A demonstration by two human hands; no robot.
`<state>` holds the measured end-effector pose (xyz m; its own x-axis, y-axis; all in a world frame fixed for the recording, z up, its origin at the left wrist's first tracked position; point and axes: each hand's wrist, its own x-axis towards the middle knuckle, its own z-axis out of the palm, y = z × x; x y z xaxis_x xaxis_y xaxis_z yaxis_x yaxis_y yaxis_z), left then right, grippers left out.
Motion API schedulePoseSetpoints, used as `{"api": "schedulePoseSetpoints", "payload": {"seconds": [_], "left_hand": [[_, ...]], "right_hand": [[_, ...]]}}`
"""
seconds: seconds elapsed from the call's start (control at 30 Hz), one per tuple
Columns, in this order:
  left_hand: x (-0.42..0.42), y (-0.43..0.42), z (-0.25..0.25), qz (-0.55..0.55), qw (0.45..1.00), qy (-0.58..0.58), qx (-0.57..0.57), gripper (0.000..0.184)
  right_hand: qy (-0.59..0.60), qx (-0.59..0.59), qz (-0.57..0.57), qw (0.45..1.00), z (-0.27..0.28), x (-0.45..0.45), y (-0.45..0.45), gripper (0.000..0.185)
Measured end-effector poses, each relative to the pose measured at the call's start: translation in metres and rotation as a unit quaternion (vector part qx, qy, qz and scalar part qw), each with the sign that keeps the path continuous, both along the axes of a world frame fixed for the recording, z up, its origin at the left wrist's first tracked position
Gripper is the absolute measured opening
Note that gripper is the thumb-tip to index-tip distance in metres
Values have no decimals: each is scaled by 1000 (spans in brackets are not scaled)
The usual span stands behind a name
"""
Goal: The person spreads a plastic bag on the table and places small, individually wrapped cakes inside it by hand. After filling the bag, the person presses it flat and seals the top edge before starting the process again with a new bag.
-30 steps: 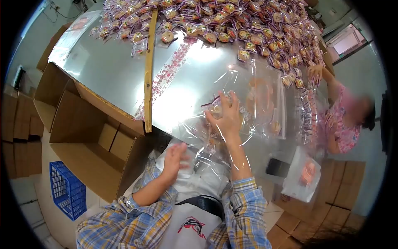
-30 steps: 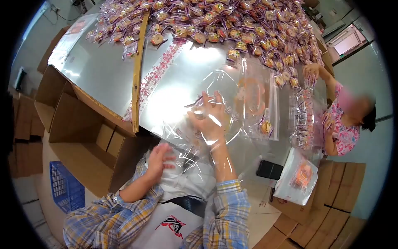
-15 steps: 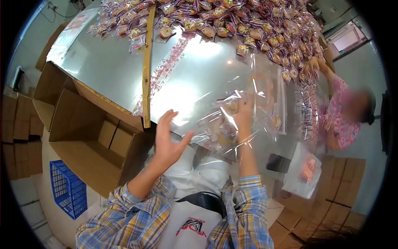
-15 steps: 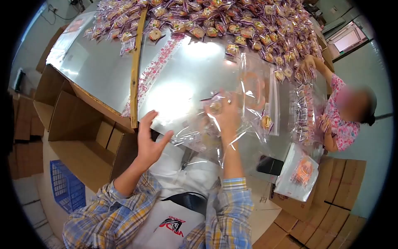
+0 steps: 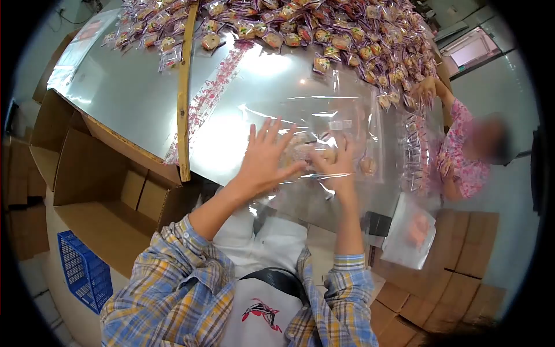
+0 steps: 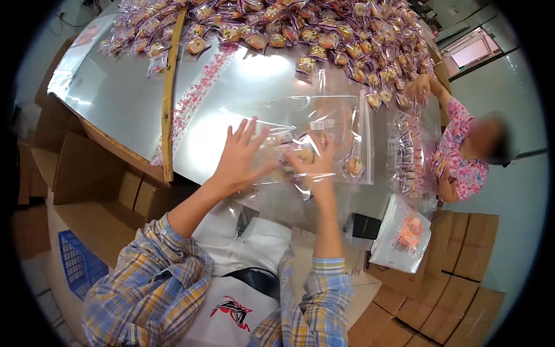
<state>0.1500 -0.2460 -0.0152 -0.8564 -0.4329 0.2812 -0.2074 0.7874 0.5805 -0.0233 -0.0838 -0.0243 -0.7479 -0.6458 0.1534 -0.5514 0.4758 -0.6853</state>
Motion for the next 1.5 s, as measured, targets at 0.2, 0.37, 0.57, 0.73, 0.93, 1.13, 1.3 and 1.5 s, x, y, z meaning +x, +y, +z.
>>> {"api": "schedulePoseSetpoints", "payload": {"seconds": [0.2,0.37,0.57,0.73,0.93,1.13,1.3,1.5], "left_hand": [[-9,23,-13,-67,997,-28,0,99],[28,56,20,-187,982,-32,2,109],[67,95,-19,-79,990,-21,-117,61],[64,72,-26,-105,988,112,-31,27],[53,60,16,-89,973,214,17,38],[51,71,28,-154,959,239,8,40],[62,73,27,-200,952,231,23,41],[83,79,40,-223,939,257,55,42]], "right_hand": [[111,41,23,993,-3,17,-28,85],[120,24,11,992,-18,17,-28,92],[281,80,19,956,-21,24,-29,74],[205,1,157,966,-15,38,-30,58],[-112,-83,249,958,2,49,-49,56],[-360,-188,197,893,-19,58,-107,45],[-365,-145,156,906,-10,66,-132,44],[-347,-332,-37,876,-47,50,-159,42]]}}
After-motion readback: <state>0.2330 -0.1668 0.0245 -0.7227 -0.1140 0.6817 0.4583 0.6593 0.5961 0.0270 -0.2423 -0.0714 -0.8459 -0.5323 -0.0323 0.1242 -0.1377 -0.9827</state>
